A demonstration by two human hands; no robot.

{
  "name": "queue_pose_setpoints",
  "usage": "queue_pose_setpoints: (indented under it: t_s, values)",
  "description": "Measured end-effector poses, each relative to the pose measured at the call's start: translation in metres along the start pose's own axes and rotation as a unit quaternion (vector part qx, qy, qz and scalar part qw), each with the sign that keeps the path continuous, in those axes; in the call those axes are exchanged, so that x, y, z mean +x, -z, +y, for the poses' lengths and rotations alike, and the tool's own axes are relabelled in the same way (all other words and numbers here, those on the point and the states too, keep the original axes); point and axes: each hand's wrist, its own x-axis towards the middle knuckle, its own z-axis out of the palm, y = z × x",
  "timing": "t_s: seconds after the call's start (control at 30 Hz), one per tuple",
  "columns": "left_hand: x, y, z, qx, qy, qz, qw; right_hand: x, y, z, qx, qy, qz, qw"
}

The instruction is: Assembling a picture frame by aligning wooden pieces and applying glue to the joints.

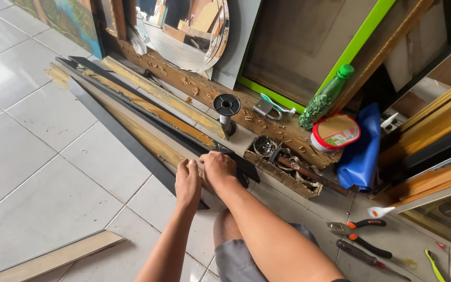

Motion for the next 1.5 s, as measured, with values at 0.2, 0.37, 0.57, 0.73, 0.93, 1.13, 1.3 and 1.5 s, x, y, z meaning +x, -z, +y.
queue_pose_setpoints:
  t_s: [0.2, 0.37, 0.57, 0.73, 0.93, 1.13, 1.3, 1.5]
  values:
    - [-0.012, 0.014, 0.022, -0.069, 0.023, -0.007, 0.997, -0.038, 0.064, -0.024, 0.082, -0.031, 0.034, 0.996]
    - [-0.024, 0.02, 0.043, -0.155, 0.015, 0.006, 0.988, -0.041, 0.064, -0.025, 0.162, -0.058, 0.015, 0.985]
    - [-0.005, 0.025, 0.031, -0.241, 0.03, 0.097, 0.965, -0.059, 0.065, -0.04, 0.183, -0.07, -0.024, 0.98]
    - [-0.027, 0.057, 0.043, -0.289, 0.075, 0.165, 0.94, -0.102, 0.068, -0.058, 0.364, 0.048, -0.116, 0.923]
    - [-0.086, 0.151, 0.03, -0.34, 0.004, 0.135, 0.931, -0.161, 0.083, -0.127, 0.604, -0.004, -0.443, 0.663]
    - [-0.146, 0.252, -0.047, -0.17, 0.023, 0.464, 0.869, -0.232, 0.033, -0.196, 0.435, 0.157, -0.518, 0.72]
    - [-0.196, 0.314, -0.124, -0.133, 0.061, 0.505, 0.85, -0.265, -0.029, -0.236, 0.374, 0.193, -0.522, 0.742]
    - [-0.181, 0.355, -0.233, -0.119, 0.011, 0.589, 0.799, -0.212, -0.088, -0.262, 0.106, 0.421, -0.216, 0.875]
